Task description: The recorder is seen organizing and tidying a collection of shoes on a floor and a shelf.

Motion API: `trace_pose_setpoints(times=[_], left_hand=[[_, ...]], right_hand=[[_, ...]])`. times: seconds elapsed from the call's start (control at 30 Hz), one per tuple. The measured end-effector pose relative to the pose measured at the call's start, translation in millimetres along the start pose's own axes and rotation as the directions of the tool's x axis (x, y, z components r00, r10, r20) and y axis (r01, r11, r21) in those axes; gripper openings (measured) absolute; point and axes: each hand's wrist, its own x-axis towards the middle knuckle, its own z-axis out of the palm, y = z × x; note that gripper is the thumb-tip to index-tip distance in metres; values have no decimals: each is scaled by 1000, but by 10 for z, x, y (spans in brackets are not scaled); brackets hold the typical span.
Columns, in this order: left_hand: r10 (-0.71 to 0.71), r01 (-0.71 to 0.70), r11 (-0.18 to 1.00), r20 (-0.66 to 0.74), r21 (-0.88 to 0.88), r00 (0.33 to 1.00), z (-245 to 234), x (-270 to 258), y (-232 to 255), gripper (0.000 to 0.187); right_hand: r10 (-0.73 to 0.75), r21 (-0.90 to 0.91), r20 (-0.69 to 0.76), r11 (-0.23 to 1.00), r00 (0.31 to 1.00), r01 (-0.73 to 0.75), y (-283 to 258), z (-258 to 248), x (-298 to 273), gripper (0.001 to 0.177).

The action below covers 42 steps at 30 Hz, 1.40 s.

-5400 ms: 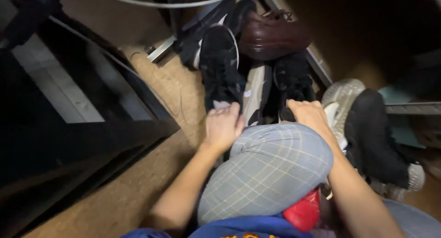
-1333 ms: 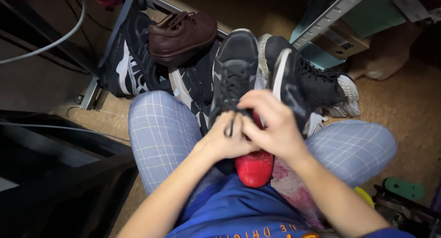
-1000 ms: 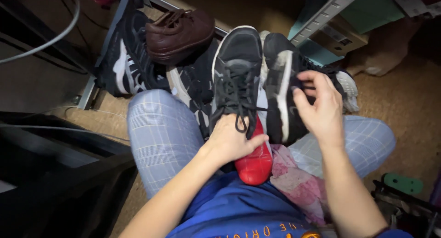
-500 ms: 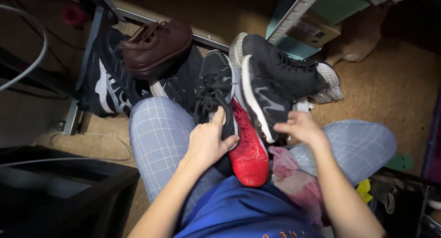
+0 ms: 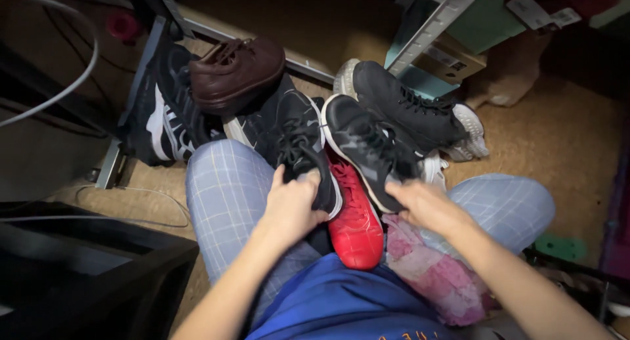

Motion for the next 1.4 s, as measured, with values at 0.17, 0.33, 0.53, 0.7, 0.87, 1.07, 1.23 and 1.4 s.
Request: trace_pose_setpoints(times=[0.17,0.33,0.53,0.7,0.87,1.07,1.23,1.4], left_hand=[[-122,125,992,-124,19,985,82,-167,208,71],[-121,123,992,45,-29,992,-88,-100,174,54],[-144,115,978,-170,-172,975,-696,-165,151,62],[-161,140,987,-363,-84,918,-1052,8,332,43],[110,-109,994,-125,16,986,-701,-113,471,42],[-109,89,993,-315,-78,943,-535,-28,224,50],[347,-346,935,-399,76,849,-459,-7,293,51],[-202,151,976,-382,-158,902,-216,109,-112,72]], right_hand=[[-12,-19,-38,1000,999,11,-206,-165,-62,39],[-12,41,-147,999,989,18,-460,-459,-123,40],[118,11,-294,993,949,-120,-312,-866,-359,50],[239,-89,-417,949,877,-302,-554,-897,-313,48],[12,-37,-244,999,970,-21,-781,-827,-207,46],[228,-84,-238,964,944,-254,-734,-823,-105,41],[-51,2,-335,998,941,55,-643,-707,-123,46],[91,94,-367,994,926,-60,-563,-680,-141,46]])
